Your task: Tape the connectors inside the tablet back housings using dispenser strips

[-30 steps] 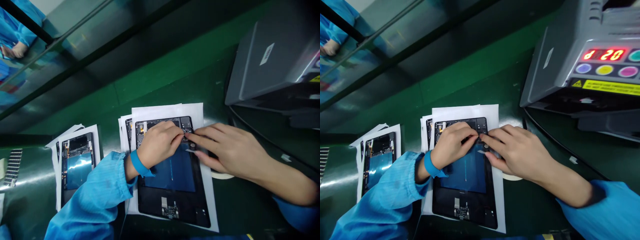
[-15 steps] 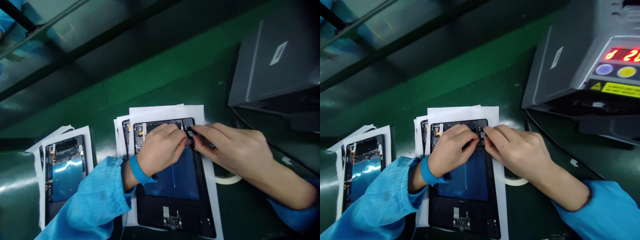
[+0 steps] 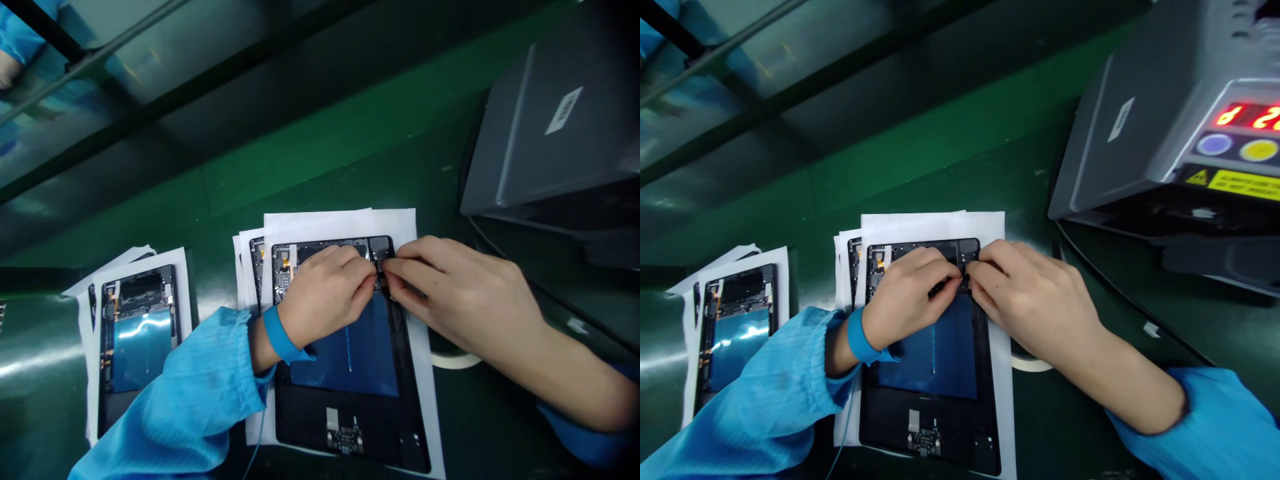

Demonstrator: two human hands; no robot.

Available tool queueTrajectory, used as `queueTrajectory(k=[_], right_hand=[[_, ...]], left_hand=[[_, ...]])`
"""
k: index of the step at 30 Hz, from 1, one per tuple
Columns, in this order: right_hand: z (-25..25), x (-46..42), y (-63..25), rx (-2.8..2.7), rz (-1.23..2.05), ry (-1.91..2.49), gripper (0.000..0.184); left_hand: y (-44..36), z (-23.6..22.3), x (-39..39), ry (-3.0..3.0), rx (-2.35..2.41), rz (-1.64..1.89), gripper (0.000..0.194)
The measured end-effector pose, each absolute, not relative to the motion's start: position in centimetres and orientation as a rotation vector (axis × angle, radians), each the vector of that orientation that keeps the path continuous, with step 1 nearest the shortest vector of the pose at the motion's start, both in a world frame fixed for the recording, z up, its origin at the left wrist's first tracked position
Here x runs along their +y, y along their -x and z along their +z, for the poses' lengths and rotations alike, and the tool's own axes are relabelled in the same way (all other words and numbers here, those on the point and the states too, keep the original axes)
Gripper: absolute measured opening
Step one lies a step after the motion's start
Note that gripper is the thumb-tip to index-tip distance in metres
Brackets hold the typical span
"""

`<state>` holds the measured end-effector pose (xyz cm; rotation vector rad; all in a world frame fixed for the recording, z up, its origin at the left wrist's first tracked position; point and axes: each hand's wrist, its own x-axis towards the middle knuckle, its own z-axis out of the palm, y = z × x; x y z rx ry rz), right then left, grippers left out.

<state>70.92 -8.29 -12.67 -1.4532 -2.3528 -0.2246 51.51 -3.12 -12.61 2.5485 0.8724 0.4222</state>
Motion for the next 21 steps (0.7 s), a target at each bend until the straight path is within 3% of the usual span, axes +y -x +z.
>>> queueTrajectory(k=[6, 11, 15, 21], right_hand=[[-12.4, -8.7, -70.9, -2.507, -0.255, 1.308, 0.028], [-12.9, -11.1, -70.8, -2.458, -0.345, 1.388, 0.032], [-13.8, -12.1, -71.0, -2.374, -0.267, 1.357, 0.036], [-15.4, -11.8, -70.1, -2.342, -0.173, 1.313, 0.038]], left_hand=[[-50.6, -11.2, -2.9, -2.493, 0.903, 0.366, 0.012], [-45.9, -8.0, 0.1, -2.526, 1.494, 0.333, 0.021], [-44.0, -7.1, 1.3, -2.463, 1.617, 0.114, 0.010], [-45.7, -6.9, -1.3, -2.055, 1.631, 0.488, 0.021]])
